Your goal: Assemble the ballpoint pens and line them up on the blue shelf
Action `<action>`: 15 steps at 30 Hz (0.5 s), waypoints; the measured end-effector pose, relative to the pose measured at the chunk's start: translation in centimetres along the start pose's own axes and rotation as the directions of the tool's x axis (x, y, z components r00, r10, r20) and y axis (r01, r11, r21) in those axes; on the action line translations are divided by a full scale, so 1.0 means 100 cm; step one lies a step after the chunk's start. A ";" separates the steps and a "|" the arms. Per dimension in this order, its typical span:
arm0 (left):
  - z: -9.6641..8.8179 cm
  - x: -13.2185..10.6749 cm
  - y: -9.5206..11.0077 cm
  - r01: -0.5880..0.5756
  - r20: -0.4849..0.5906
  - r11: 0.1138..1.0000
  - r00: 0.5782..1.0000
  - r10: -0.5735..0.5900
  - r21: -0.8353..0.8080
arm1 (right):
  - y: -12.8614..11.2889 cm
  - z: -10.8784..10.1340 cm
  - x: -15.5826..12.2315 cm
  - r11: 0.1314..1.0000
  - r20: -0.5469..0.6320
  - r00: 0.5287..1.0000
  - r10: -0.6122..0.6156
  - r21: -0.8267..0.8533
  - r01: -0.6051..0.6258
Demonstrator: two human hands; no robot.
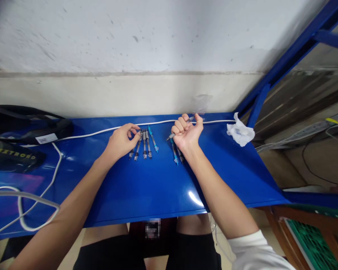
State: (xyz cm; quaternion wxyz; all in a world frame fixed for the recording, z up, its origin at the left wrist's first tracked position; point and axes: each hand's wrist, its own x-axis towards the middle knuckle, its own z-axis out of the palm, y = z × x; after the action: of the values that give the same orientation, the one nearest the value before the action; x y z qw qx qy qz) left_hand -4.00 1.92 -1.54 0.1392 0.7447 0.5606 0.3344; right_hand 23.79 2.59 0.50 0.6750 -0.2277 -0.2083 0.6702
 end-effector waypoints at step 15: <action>-0.009 0.003 0.007 0.062 -0.052 0.998 0.997 -0.063 -0.007 | 0.001 0.030 -0.003 0.985 -0.002 1.000 -0.018 -0.172 0.017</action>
State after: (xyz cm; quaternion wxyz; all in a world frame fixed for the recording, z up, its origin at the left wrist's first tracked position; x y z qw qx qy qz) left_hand -4.02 1.82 -0.29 0.1370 0.7173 0.5861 0.3510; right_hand 21.95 2.39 2.82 0.6589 -0.2843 -0.2664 0.6434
